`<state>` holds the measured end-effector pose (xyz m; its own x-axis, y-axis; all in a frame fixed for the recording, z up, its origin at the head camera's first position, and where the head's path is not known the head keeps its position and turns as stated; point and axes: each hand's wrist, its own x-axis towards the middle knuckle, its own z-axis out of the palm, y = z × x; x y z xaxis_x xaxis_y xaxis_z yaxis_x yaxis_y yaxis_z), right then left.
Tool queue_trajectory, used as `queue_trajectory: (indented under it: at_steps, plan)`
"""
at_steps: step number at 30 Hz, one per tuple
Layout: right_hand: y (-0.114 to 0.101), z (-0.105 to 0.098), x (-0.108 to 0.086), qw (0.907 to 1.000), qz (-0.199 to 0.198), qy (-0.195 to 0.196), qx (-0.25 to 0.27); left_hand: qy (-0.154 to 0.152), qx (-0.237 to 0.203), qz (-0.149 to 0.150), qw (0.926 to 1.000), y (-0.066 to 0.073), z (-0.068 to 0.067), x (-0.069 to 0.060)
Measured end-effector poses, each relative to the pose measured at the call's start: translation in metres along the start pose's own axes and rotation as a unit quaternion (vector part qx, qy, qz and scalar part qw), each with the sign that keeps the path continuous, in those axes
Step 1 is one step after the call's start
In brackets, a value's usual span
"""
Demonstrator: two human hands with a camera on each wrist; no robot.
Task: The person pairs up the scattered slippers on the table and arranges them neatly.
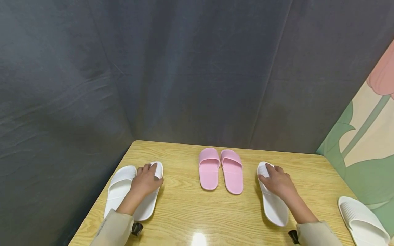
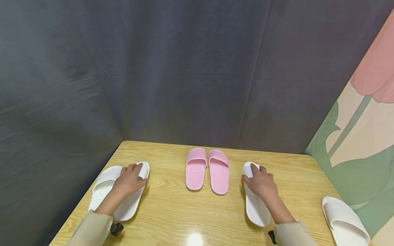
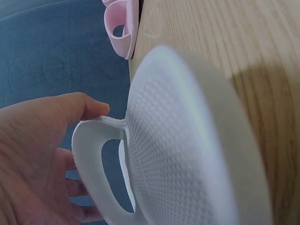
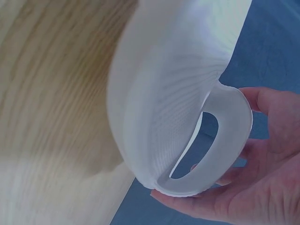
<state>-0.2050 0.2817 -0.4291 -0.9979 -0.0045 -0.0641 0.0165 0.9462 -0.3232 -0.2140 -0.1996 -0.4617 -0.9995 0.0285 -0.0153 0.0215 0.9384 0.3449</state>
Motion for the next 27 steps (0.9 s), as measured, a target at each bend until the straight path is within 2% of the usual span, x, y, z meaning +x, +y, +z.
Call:
queue_trajectory:
  at_steps: [10, 27]
  plan:
    - [-0.012, -0.002, 0.003, 0.9999, 0.002, -0.004, 0.010, 0.006, -0.007, -0.001, 1.0000, 0.002, -0.003, 0.001]
    - [-0.030, -0.003, 0.011, 0.9999, -0.008, 0.001, 0.010, -0.001, -0.019, -0.004, 0.9998, 0.007, -0.008, 0.008]
